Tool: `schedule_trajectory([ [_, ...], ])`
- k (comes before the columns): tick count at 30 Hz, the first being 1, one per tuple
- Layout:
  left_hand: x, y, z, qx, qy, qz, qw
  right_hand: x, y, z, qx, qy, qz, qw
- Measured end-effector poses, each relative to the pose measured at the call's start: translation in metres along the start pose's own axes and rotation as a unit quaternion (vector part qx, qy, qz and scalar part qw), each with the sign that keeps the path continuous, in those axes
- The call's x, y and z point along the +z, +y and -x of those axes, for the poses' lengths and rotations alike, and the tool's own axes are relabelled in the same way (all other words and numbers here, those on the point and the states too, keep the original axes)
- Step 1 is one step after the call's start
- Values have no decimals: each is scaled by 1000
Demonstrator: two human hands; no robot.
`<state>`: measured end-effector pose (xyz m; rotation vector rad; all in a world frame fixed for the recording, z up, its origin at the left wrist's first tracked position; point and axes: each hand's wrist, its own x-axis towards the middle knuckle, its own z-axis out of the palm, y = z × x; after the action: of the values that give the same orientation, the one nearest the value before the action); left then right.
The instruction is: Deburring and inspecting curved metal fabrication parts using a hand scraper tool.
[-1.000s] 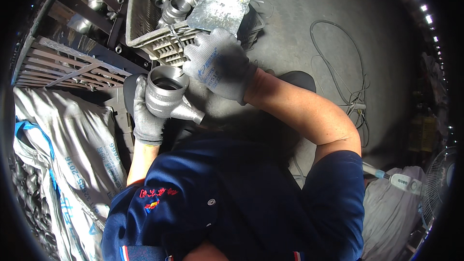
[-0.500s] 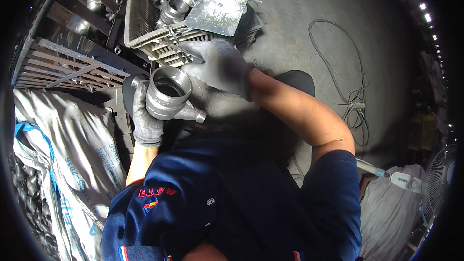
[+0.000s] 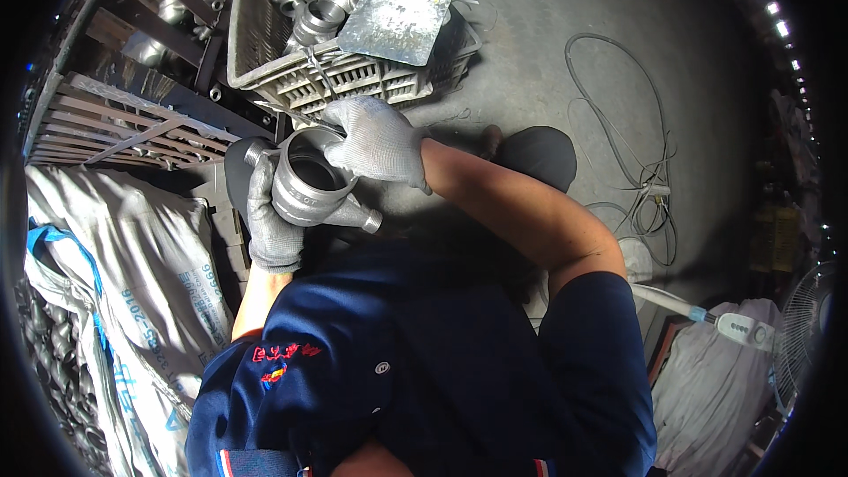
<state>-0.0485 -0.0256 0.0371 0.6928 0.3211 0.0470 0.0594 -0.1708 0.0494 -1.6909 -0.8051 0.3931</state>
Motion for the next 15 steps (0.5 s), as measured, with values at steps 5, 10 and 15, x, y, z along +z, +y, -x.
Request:
schedule_trajectory([
  [5, 3, 0, 0, 26, -37, -71, 996, 6, -1, 6, 58, 70, 117, 989],
  [10, -5, 0, -1, 4, -54, 5, 999, 2, -4, 7, 64, 14, 14, 998],
  [15, -3, -4, -3, 18, -34, -67, 997, -3, -9, 11, 90, -20, -12, 996],
])
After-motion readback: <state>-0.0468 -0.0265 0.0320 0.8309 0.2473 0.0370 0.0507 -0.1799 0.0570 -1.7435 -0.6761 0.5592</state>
